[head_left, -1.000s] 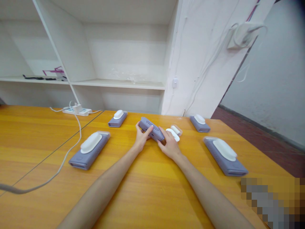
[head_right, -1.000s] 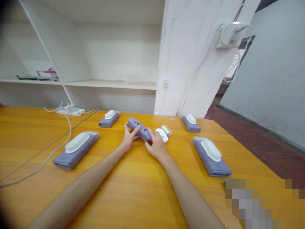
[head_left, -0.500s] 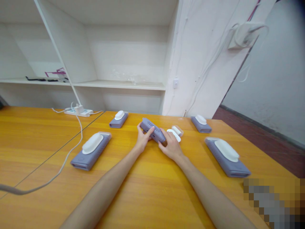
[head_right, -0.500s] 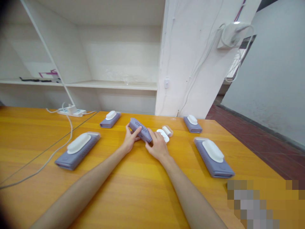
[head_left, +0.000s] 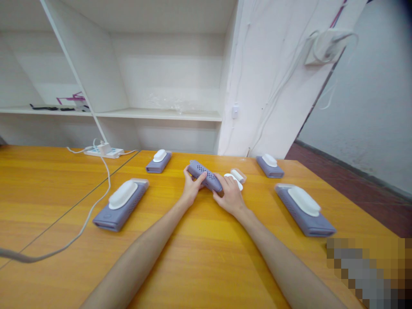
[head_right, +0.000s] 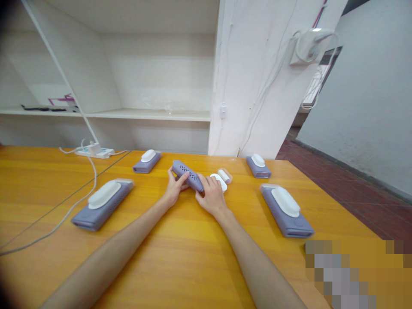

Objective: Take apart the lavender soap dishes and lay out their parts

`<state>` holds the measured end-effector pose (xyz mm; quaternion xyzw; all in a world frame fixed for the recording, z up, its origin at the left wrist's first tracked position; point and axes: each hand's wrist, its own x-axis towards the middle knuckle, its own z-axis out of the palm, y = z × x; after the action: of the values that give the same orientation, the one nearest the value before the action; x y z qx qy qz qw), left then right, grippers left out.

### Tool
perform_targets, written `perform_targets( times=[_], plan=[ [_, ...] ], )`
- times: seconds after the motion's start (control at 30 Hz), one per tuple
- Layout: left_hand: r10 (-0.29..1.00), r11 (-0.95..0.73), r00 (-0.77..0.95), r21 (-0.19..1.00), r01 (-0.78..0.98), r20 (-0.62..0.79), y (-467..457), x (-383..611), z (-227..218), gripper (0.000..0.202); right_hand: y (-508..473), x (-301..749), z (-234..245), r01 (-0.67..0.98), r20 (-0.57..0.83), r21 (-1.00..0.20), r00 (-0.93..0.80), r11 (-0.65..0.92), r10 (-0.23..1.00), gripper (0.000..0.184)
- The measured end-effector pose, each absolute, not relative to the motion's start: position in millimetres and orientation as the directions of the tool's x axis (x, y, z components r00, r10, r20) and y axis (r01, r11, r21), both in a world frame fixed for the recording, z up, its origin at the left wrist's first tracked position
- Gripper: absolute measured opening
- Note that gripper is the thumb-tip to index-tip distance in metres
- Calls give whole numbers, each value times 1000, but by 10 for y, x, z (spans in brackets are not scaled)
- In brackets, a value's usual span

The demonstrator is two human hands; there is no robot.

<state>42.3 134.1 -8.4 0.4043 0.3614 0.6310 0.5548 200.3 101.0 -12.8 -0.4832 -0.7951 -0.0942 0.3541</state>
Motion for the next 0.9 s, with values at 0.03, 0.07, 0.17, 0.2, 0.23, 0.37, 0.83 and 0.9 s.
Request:
perform_targets(
  times=[0.03, 0.07, 0.17, 0.2, 0.23, 0.37, 0.83, 0.9],
  plan=[
    [993, -121, -57, 904, -409, 107, 1343, 423, -88, 79, 1003, 1999, -119, 839, 652, -188, -282, 511, 703, 58],
    [993, -122, -56, 905, -408, 108, 1346, 422, -92, 79, 997, 1995, -111, 842, 651, -183, -283, 507, 704, 58],
    [992, -128, -57, 906, -404, 115, 1350, 421, -104, 79, 981, 1981, -92, 849, 647, -177, -281, 498, 709, 57],
    [991, -131, -59, 905, -404, 117, 1347, 422, -105, 79, 979, 1977, -89, 851, 646, -175, -279, 494, 710, 56],
    [991, -135, -62, 903, -407, 120, 1343, 425, -103, 80, 979, 1975, -88, 854, 645, -173, -278, 491, 711, 56],
    [987, -162, -68, 892, -422, 147, 1315, 445, -86, 80, 986, 1974, -93, 871, 651, -149, -270, 468, 710, 54],
    [979, -204, -62, 898, -389, 196, 1324, 444, -100, 80, 952, 1890, -107, 894, 666, -119, -251, 432, 703, 47],
    [979, -206, -86, 900, -384, 187, 1321, 451, -91, 79, 959, 1890, -117, 889, 675, -144, -233, 435, 700, 48]
  ],
)
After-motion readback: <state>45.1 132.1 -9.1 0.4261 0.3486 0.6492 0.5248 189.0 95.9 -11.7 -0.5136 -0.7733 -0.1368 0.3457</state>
